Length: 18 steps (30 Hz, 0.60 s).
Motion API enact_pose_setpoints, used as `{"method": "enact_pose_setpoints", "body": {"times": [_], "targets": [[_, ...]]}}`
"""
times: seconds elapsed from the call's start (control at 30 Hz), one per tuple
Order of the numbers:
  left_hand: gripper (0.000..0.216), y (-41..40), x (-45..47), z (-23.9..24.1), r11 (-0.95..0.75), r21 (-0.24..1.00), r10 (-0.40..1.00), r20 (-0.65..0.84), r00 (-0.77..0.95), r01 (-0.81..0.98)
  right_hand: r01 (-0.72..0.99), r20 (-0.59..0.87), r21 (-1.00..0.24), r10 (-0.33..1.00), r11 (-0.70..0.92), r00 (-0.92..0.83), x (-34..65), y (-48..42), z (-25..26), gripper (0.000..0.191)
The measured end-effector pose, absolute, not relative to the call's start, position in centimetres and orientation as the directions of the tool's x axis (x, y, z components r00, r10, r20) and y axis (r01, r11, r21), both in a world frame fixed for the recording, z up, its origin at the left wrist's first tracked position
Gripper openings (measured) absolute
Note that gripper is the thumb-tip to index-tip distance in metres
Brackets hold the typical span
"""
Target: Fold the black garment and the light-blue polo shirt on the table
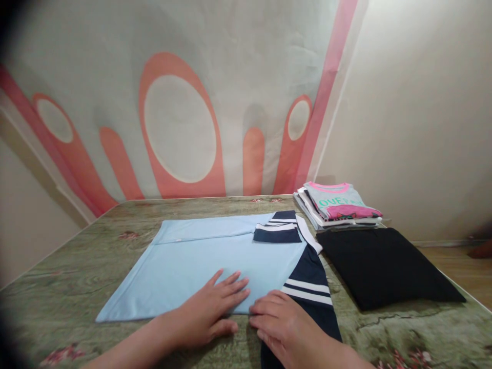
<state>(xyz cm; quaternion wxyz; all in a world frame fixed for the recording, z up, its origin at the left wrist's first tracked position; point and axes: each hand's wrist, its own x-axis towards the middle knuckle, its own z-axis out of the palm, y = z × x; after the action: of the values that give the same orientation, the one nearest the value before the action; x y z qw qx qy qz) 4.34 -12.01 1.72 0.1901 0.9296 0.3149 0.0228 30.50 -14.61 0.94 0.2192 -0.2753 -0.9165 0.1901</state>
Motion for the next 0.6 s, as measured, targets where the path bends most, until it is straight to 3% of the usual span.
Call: {"method": "enact_pose_setpoints", "body": {"times": [0.2,0.33,0.5,0.6], "targets": [[0.065,-13.1,5.1,0.8,-0.757,0.337,0.572,-0.073,0.817,0.560,0.429,0.343,-0.501,0.627,0.752,-0.699,30.5,-12.1,1.3,0.028],[0.061,-13.4,5.2,1.2,-0.742,0.346,0.581,-0.097,0.808,0.575,0.544,0.271,-0.424,0.675,0.724,-0.687,30.0,-9.5,-0.5,0.040],[0.072,-13.3,4.1,3.2,-0.694,0.478,0.523,-0.178,0.833,0.538,0.626,0.105,-0.349,0.692,0.698,-0.714,29.8,-8.9,-1.9,0.050],[0.056,-11.9,3.3,3.7,-0.643,0.552,0.538,-0.169,0.826,0.531,0.630,0.076,-0.355,0.693,0.691,-0.717,29.9,-9.1,-1.9,0.052]]}}
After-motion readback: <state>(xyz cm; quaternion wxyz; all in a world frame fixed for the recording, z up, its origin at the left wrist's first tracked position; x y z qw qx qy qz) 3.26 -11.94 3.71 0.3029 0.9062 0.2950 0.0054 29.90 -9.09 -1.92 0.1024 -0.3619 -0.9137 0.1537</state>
